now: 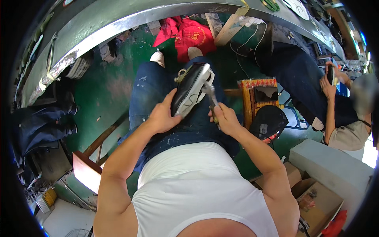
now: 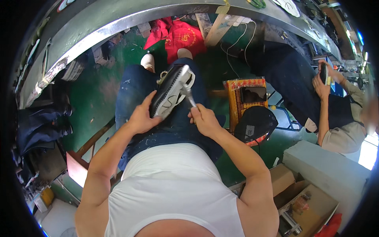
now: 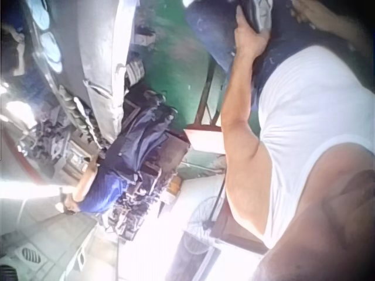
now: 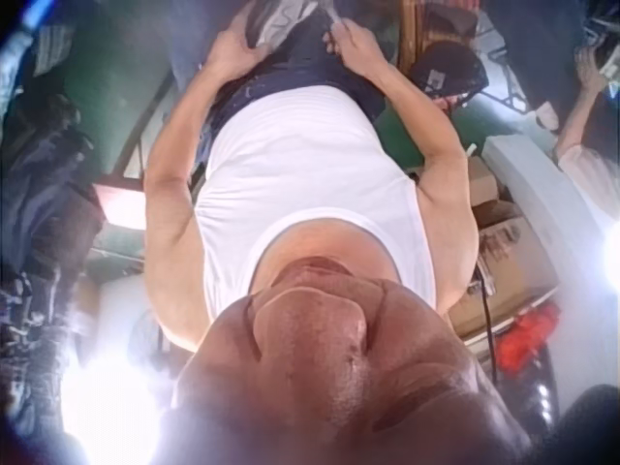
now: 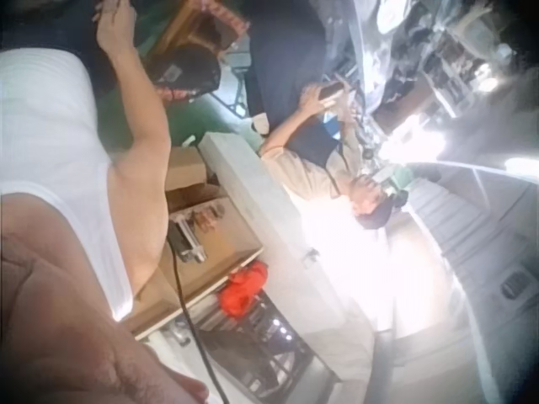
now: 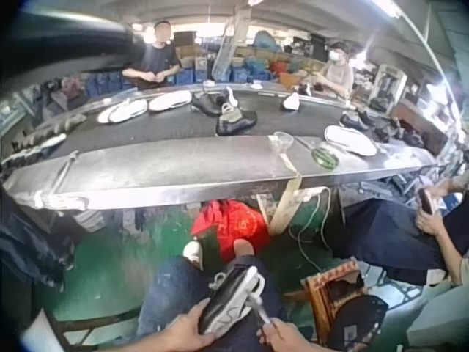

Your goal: Manually assemble and trim shoe components on a factory production line.

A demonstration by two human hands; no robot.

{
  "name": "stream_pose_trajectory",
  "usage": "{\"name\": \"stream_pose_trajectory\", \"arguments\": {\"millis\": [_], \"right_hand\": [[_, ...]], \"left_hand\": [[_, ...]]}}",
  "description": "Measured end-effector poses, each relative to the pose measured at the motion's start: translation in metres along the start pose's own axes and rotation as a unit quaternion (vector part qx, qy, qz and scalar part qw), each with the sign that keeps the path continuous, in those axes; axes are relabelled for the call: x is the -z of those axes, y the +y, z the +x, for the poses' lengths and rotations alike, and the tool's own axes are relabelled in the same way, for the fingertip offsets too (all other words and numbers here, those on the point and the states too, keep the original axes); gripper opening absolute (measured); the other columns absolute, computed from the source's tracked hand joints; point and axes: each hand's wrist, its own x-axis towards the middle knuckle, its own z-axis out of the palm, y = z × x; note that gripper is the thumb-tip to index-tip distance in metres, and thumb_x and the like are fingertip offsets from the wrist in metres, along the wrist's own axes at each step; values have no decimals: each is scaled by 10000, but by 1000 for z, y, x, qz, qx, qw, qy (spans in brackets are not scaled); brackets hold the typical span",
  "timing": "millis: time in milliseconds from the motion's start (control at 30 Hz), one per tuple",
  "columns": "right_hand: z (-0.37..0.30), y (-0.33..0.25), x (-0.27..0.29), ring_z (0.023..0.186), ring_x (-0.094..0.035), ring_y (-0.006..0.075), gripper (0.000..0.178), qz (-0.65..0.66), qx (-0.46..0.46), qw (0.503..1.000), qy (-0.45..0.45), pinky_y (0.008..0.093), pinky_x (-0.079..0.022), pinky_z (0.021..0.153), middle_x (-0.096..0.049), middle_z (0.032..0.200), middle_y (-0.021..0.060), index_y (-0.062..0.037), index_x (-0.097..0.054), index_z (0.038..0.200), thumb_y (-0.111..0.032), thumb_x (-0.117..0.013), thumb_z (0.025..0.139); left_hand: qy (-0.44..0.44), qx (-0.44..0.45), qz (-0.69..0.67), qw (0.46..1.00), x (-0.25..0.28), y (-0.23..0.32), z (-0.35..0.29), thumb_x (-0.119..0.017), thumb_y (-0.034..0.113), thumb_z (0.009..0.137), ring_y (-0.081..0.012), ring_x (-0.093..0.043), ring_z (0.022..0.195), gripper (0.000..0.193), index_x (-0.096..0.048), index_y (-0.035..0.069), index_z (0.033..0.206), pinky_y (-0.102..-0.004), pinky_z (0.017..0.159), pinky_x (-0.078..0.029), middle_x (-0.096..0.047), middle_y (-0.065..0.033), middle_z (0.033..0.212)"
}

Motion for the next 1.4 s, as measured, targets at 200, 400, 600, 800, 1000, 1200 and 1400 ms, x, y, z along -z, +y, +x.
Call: {"name": "stream_pose_trajectory", "arguments": {"millis": [200,400,600,800,1000,1200,1400], "right_hand": [[3,20,2,680,-616,126,421,247,-37,964,94,263,-491,637,-636,829,69,19,-579,1028,-361,-400,1052],[11,-2,21,715,-618,130,300,197,-35,978,66,248,-473,624,-629,868,58,7,-547,1134,-265,-495,1017],[7,-24,39,667,-613,138,209,26,-100,995,-3,301,-483,626,-633,726,64,-5,-582,994,-197,-606,915],[10,-46,33,667,-622,206,195,-66,-32,991,-114,341,-481,630,-646,737,104,-13,-584,924,-206,-606,907],[24,-47,22,661,-635,181,183,-128,-106,972,-165,332,-502,642,-660,783,101,10,-575,919,-172,-575,941],[25,-36,14,867,-640,404,234,-145,-63,979,-125,444,-485,773,-653,860,237,23,-565,939,-211,-577,925],[19,-71,33,729,-661,271,233,-128,-104,967,-196,396,-507,666,-651,825,165,6,-556,968,-221,-576,920]], "left_hand": [[198,-307,-187,912,56,42,-5,-784,25,718,-198,-672,924,633,-451,10,1256,-326,841,-531,-681,-166,1017],[154,-212,-189,947,60,85,51,-760,261,856,-133,-626,849,388,-585,-21,1056,-291,727,-514,-667,-102,932],[11,-151,-165,975,-7,-22,78,-795,208,798,-174,-523,1218,835,-357,-16,1472,-308,1029,-413,-570,-148,1332],[147,-131,95,976,-12,-9,42,-551,309,950,-425,-640,979,517,-516,-41,1329,-459,877,-507,-646,-320,1019],[157,-121,237,951,-15,1,42,-542,231,958,-422,-662,835,330,-639,-46,1107,-471,759,-514,-672,-275,895],[232,-91,-153,956,-15,-32,54,-582,257,944,-363,-622,625,315,-656,-12,796,-415,588,-472,-632,-211,681],[286,-207,114,929,-17,-12,38,-618,214,924,-378,-611,591,256,-634,24,753,-432,538,-465,-624,-200,692]]}}
